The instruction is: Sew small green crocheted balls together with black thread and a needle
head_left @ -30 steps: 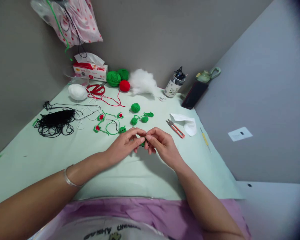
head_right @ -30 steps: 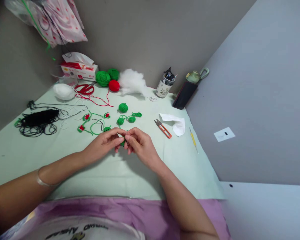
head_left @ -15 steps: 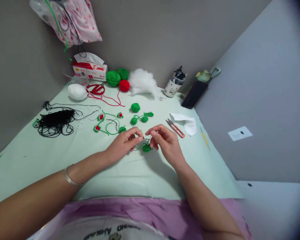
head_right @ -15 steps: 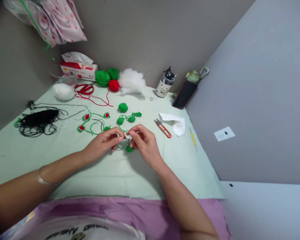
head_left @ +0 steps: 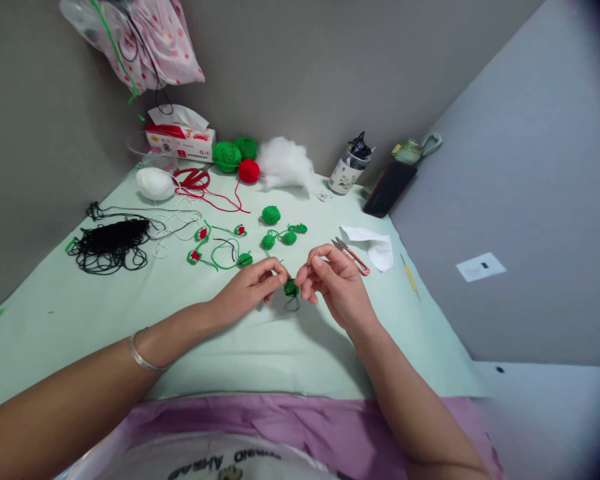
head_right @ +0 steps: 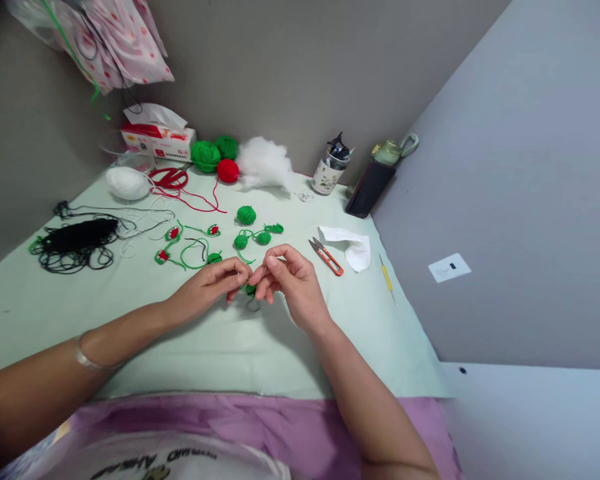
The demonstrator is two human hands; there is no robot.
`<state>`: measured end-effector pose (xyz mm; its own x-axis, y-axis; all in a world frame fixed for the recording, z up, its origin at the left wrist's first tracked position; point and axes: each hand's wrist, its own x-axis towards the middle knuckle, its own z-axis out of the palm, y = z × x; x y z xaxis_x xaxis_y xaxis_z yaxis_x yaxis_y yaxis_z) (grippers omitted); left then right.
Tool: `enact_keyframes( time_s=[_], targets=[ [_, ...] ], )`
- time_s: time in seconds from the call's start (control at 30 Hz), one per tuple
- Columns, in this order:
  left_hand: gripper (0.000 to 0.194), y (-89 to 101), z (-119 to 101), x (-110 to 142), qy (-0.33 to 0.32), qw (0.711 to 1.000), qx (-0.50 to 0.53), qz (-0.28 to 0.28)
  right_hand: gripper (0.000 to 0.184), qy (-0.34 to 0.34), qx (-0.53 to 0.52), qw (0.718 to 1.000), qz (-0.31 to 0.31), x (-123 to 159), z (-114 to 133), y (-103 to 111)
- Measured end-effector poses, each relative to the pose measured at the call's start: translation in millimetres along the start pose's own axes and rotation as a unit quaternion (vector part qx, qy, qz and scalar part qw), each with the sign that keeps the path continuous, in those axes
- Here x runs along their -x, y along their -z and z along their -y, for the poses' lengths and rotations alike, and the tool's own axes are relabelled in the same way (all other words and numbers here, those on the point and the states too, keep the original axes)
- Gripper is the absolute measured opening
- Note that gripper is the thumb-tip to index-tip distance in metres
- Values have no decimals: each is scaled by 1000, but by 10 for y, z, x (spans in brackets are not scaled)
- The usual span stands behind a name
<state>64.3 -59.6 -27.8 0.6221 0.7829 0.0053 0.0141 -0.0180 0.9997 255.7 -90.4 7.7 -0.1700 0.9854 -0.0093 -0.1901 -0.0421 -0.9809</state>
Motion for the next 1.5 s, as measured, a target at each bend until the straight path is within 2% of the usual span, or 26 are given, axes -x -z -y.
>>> enact_keyframes(
  time_s=[0.07, 0.17, 0.2, 0.37, 0.5, 0.63, 0.7, 0.83, 0.9, 0.97, 1.1, 1.23, 1.37, 1.5],
  targets=[
    [27, -13, -7, 3, 4, 1000, 5, 17, 27, -9, -11, 1000, 0, 3, 15, -10],
    [47, -43, -6, 3, 11, 999, 25, 43, 25, -10, -32, 999, -5, 4, 34, -10],
    [48, -53, -4, 2, 16, 998, 36, 50, 25, -12, -36, 999, -6, 3, 39, -5],
    [32, -70, -18, -8, 30, 996, 66, 50, 19, -19, -41, 999, 1, -10, 55, 39],
    [32, -60, -43, -6, 14, 995, 84, 45, 19, -24, -37, 999, 13, -11, 49, 43],
    [28, -54, -14, 1, 16, 999, 40, 22, 24, -52, -21, 998, 19, 6, 49, 42],
    [23, -54, 29, -2, 21, 1000, -11, -3, 24, -27, -12, 1000, 2, 25, 85, 65],
    [14, -44, 114, -19, -21, 991, -126, -46, 23, 104, -34, 992, -55, 100, 245, 172],
    [15, -35, 134, -22, -47, 987, -139, -64, 25, 150, -42, 986, -63, 147, 319, 231],
    [16, -25, 138, -18, -81, 984, -136, -84, 28, 165, -28, 984, -65, 186, 356, 273],
    [22, -7, 118, 3, -132, 979, -130, -91, 33, 136, 10, 990, -48, 207, 341, 282],
    [27, 4, 77, 19, -152, 979, -113, -77, 29, 100, -9, 995, -12, 177, 309, 232],
    [26, -8, 62, 17, -128, 986, -79, -67, 29, 81, -22, 996, -9, 165, 309, 215],
    [28, -10, 67, 6, -86, 992, -44, -81, 31, 84, -17, 996, -12, 177, 316, 222]
  ],
)
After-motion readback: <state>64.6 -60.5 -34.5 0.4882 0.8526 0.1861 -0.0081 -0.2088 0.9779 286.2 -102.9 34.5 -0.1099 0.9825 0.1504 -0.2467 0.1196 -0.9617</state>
